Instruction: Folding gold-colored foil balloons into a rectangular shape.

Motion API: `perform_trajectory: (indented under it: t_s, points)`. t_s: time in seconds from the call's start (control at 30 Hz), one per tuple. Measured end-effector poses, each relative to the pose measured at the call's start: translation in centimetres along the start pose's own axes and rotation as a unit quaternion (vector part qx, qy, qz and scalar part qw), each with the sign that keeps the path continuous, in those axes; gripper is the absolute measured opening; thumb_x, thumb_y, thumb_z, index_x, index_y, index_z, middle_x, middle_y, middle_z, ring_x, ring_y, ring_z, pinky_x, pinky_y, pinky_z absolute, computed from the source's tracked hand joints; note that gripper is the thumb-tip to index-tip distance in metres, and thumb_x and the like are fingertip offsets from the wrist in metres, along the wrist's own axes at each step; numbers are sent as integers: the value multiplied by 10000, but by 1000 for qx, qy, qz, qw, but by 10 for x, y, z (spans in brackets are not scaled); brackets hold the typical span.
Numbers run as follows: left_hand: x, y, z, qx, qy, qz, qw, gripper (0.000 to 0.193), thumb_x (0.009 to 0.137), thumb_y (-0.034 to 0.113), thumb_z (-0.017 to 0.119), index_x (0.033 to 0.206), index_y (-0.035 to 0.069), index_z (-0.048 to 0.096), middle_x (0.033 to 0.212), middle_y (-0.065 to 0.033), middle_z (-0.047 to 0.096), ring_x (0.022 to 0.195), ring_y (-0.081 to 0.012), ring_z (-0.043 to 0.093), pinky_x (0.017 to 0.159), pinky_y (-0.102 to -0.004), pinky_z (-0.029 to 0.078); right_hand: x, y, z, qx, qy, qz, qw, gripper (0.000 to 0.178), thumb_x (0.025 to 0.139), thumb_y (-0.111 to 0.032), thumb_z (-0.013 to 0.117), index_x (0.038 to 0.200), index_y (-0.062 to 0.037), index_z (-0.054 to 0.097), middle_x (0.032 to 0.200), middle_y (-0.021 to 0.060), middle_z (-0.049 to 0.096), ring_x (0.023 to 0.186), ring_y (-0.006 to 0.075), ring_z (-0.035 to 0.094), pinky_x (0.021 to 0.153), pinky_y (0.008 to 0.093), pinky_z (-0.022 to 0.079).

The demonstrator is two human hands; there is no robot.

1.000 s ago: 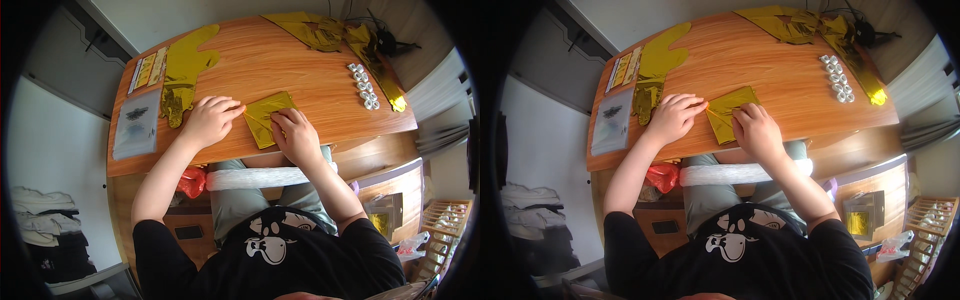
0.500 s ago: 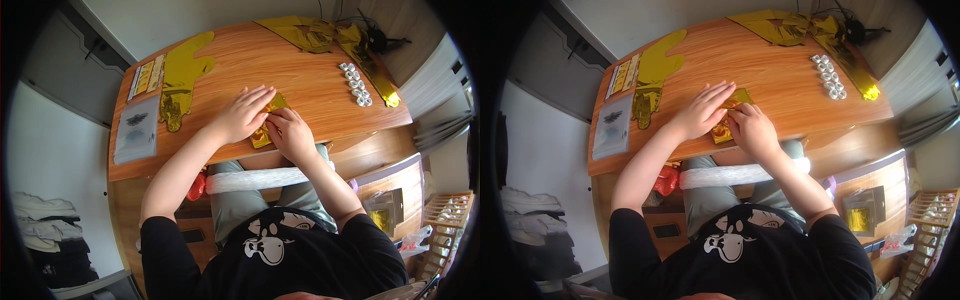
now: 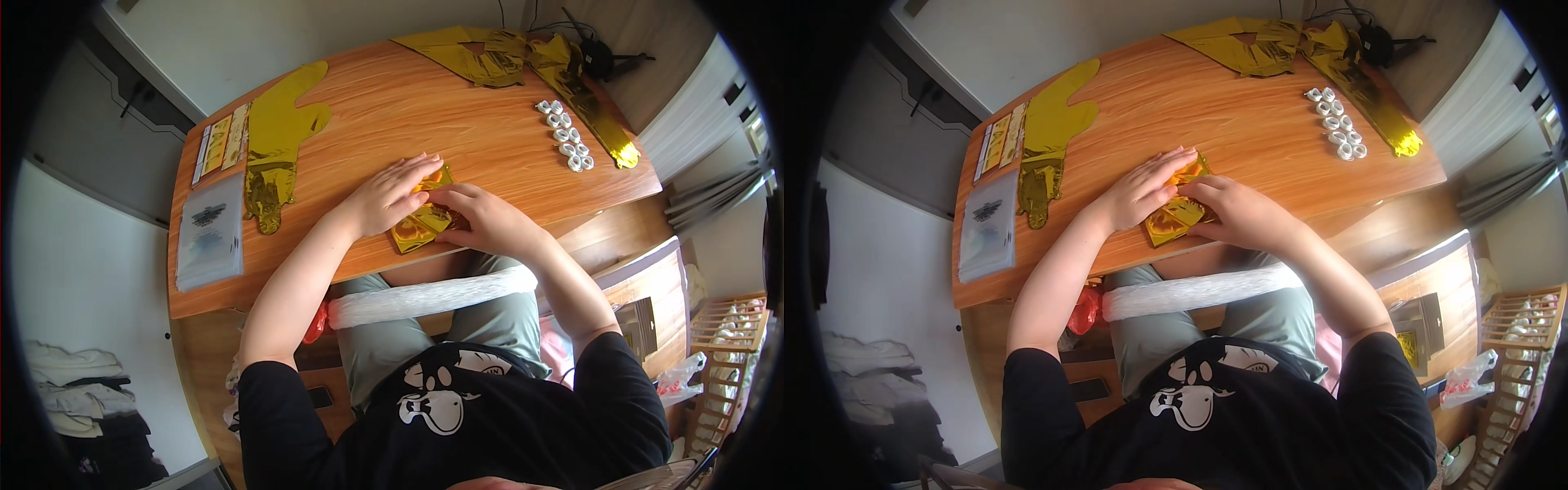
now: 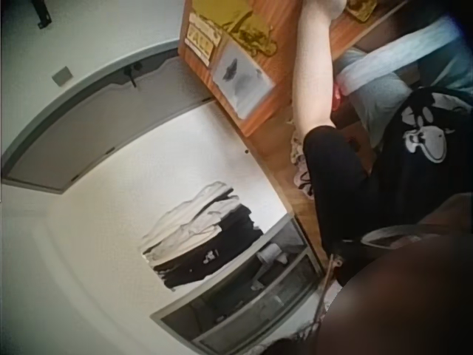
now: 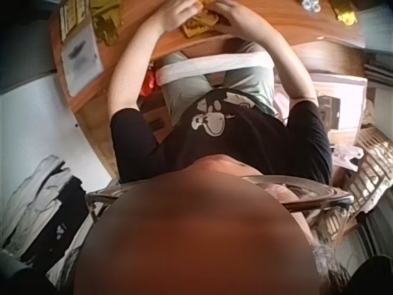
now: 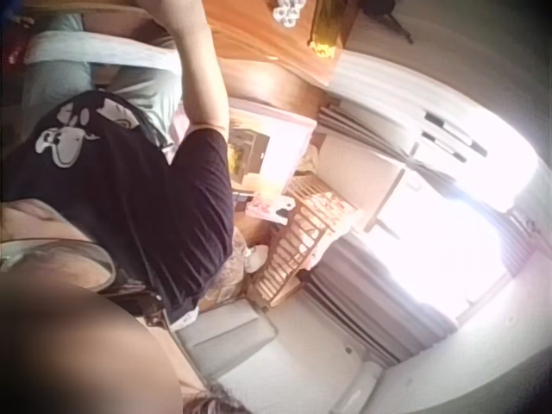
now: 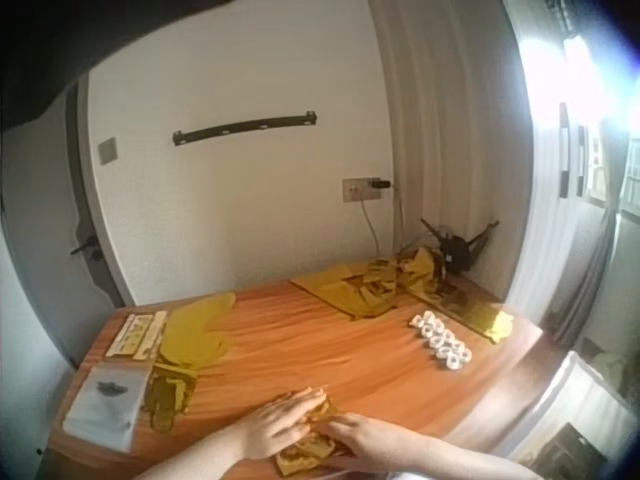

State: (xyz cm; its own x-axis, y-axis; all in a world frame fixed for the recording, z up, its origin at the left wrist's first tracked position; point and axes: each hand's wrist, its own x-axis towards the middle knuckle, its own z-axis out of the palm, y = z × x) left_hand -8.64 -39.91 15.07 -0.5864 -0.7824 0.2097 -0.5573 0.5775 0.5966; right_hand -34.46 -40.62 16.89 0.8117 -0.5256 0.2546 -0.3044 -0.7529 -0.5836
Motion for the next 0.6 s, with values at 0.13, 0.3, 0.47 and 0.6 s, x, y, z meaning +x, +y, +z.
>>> perform_trajectory:
  t_s: [0.13,0.3,0.47,0.6]
  points:
    - [-1,0,0,47,5,30,998,632,1008,371,578,1552,84,431,1625,-169,389,1535,-316,315,1263,-443,245,7,-5,-9,42,-12,58,997,510,899,-192,777,1343,-25,590,1176,189,667,1038,366,685,901,407,553]
    - [2,6,4,51,22,13,998,673,902,222,760,1508,92,500,1592,-143,450,1498,-315,387,1231,-433,335,7,-2,-3,62,63,29,996,395,937,-220,727,1252,-6,619,1111,206,677,979,399,685,834,455,553]
    - [2,-2,4,-53,44,-36,997,558,937,41,655,1479,97,532,1552,-111,507,1447,-281,461,1209,-386,379,0,1,20,20,262,125,957,311,959,-183,699,1216,-12,660,1085,164,693,1023,357,674,891,416,543]
    - [3,1,5,-174,76,-84,978,549,947,19,627,1480,107,530,1541,-103,520,1426,-283,487,1195,-378,398,2,-11,30,-131,258,219,932,325,908,-211,732,1169,-19,702,1040,161,694,991,368,658,917,445,517]
